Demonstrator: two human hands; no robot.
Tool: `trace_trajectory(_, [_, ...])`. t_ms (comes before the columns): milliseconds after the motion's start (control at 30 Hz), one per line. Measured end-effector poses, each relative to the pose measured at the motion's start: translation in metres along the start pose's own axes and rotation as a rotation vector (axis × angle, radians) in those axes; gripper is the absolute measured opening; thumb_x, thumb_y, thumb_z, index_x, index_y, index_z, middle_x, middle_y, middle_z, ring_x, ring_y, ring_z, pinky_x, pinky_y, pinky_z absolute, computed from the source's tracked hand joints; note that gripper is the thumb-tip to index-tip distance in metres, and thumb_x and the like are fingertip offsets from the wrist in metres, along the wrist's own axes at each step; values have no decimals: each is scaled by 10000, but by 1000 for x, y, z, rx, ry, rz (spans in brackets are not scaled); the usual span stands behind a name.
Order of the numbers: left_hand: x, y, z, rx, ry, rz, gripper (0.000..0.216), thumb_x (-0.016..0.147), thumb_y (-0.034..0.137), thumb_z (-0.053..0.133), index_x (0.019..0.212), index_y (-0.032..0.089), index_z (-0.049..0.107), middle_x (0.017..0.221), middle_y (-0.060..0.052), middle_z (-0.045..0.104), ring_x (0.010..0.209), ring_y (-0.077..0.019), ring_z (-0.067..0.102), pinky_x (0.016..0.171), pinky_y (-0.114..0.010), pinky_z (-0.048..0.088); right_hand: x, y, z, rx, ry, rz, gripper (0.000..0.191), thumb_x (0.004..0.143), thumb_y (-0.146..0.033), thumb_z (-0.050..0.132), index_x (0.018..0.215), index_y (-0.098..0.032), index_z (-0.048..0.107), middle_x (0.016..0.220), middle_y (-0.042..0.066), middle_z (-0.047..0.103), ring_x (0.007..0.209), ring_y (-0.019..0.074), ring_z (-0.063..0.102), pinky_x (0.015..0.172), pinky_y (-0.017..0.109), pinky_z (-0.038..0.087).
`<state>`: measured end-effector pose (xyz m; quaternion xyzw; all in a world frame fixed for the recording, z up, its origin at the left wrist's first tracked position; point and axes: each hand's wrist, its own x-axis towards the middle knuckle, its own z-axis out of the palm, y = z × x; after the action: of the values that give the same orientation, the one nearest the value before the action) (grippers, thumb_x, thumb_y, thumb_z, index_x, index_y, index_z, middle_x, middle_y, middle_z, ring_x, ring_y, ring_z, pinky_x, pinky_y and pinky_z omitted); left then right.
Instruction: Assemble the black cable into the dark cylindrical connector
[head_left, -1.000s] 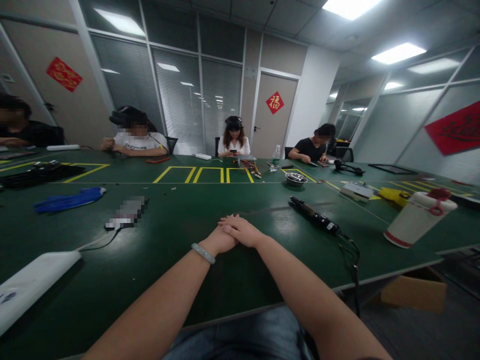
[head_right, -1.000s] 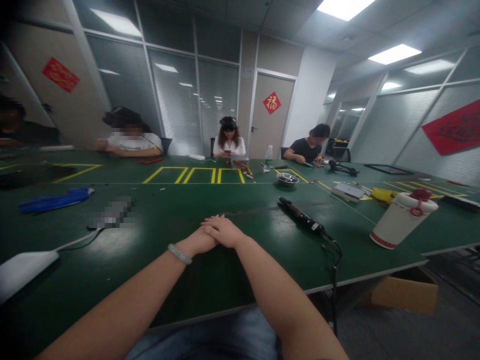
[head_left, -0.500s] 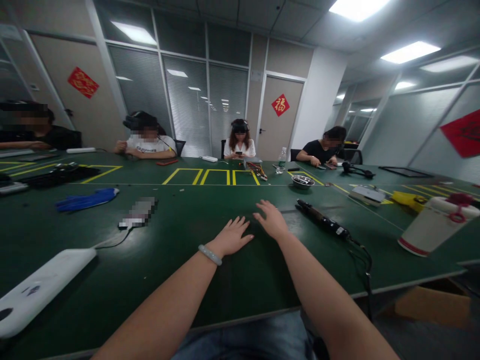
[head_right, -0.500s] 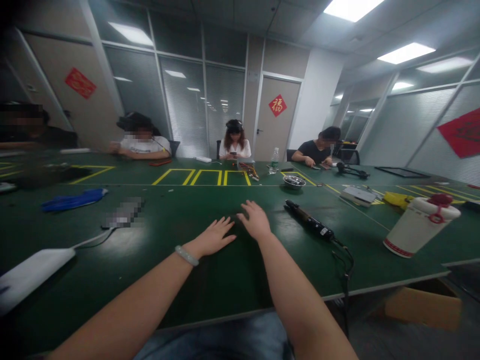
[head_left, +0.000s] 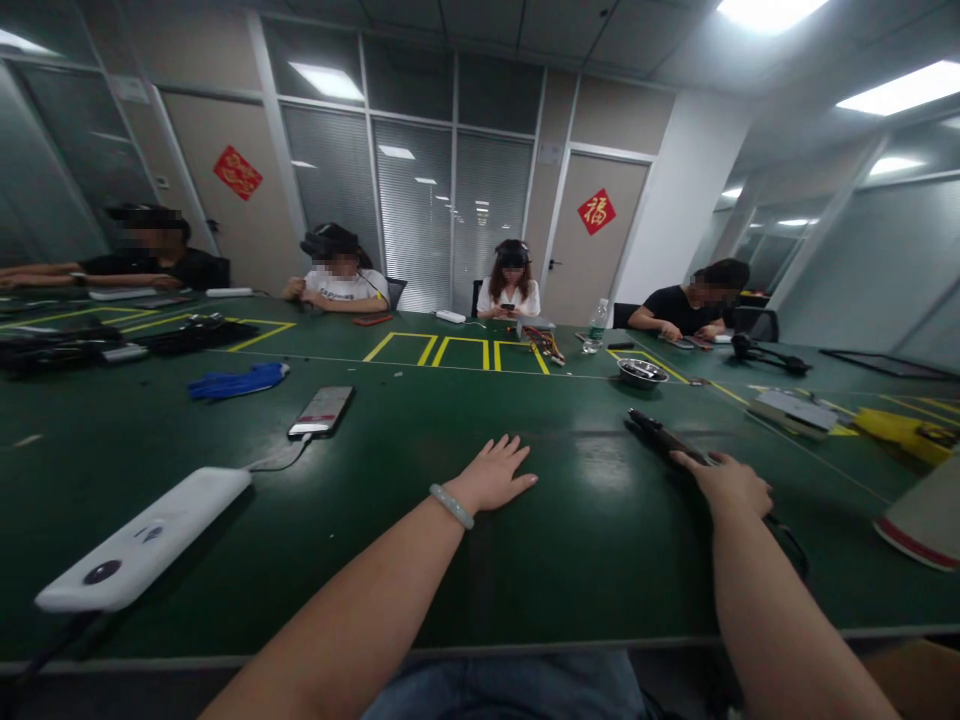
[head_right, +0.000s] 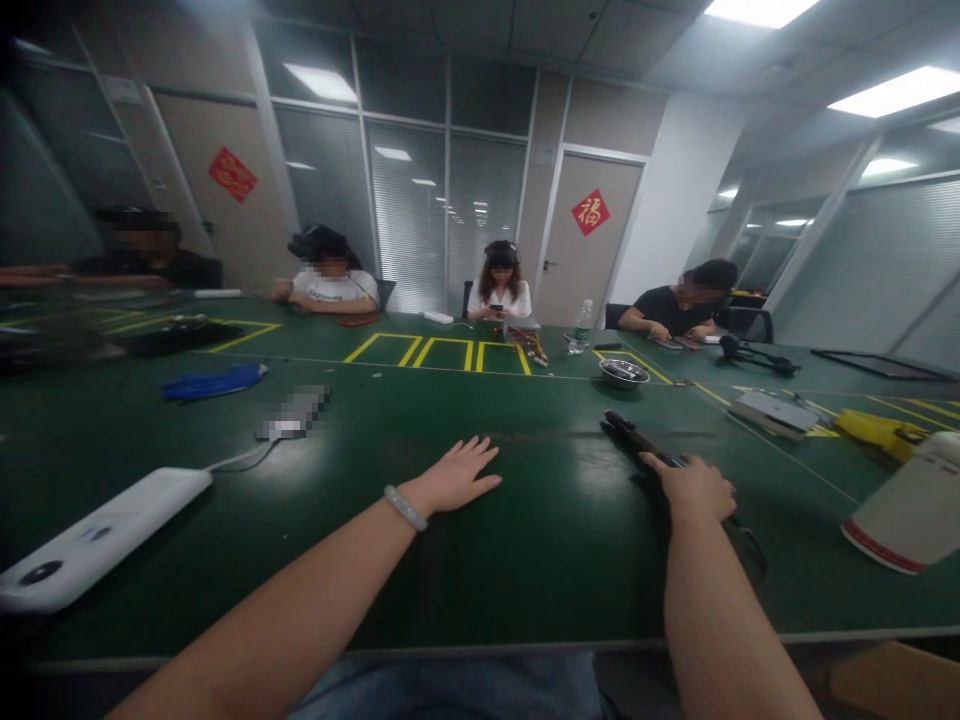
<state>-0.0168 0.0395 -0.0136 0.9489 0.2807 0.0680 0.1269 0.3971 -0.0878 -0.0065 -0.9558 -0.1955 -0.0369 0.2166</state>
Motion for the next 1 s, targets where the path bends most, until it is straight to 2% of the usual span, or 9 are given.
trace_trajectory(167, [0, -1, 0, -24, -8, -6, 737, 904, 675, 127, 1486, 227, 186, 1554, -72, 109, 1429, -268, 55, 1141, -459, 92, 3, 1, 8, -40, -4, -82, 765, 490, -691, 696, 1148, -303, 653, 1146, 221, 595, 1104, 491, 479, 755, 611, 414])
trace_trajectory(367, [0, -1, 2, -34, -11, 0, 727, 907, 669, 150, 1486, 229, 188, 1554, -63, 116, 1428, -271, 55, 1143, -467, 82, 2, 5, 7, -36, -9, -58, 716, 566, -701, 649, 1162, -303, 654, 1173, 244, 581, 1099, 493, 486, 738, 600, 402])
trace_trajectory(500, [-1, 1, -1, -57, 24, -5, 723, 907, 664, 181, 1486, 230, 184, 1551, -64, 135, 1425, -280, 78, 1141, -473, 110, -3, -5, 5, -33, -72, -152, 732, 565, -719, 640, 1156, -289, 666, 1118, 229, 622, 1004, 459, 561, 689, 534, 439])
trace_trajectory(600, [-3, 4, -7, -44, 110, 36, 702, 916, 648, 195, 1489, 244, 161, 1553, -42, 139, 1428, -271, 58, 1144, -473, 111, -23, -29, 6, -39, -163, -356, 703, 609, -712, 610, 1158, -277, 666, 1026, 169, 671, 891, 376, 619, 663, 441, 464])
trace_trajectory(667, [-3, 7, -11, -16, 195, 70, 685, 926, 628, 205, 1489, 243, 149, 1554, -34, 139, 1431, -257, 34, 1149, -466, 97, -49, -53, 11, -15, -177, -537, 647, 643, -672, 614, 1145, -266, 672, 997, 132, 683, 877, 330, 626, 688, 394, 466])
trace_trajectory(767, [-3, 13, -16, 31, 314, 109, 654, 944, 593, 211, 1487, 233, 158, 1550, -38, 161, 1433, -236, 23, 1153, -452, 82, -104, -91, 22, 96, -170, -826, 545, 694, -577, 638, 1128, -250, 673, 1031, 100, 675, 938, 285, 609, 793, 367, 452])
trace_trajectory(867, [-3, 20, -17, 72, 405, 134, 600, 965, 544, 208, 1477, 231, 198, 1537, -45, 213, 1433, -217, 50, 1151, -440, 92, -163, -121, 32, 212, -226, -1085, 488, 728, -478, 660, 1147, -226, 649, 1062, 93, 658, 999, 269, 578, 902, 392, 410])
trace_trajectory(933, [-3, 23, -18, 82, 426, 140, 562, 978, 511, 199, 1469, 238, 226, 1526, -41, 247, 1427, -202, 110, 1144, -421, 136, -193, -133, 35, 271, -258, -1214, 520, 715, -436, 691, 1181, -219, 615, 1157, 95, 614, 1086, 276, 529, 960, 419, 372])
trace_trajectory(1000, [-4, 23, -17, 73, 418, 136, 547, 983, 499, 191, 1464, 242, 239, 1516, -39, 275, 1406, -188, 201, 1124, -387, 208, -209, -138, 34, 324, -294, -1316, 630, 696, -429, 716, 1265, -227, 537, 1287, 94, 529, 1200, 279, 444, 1014, 434, 328])
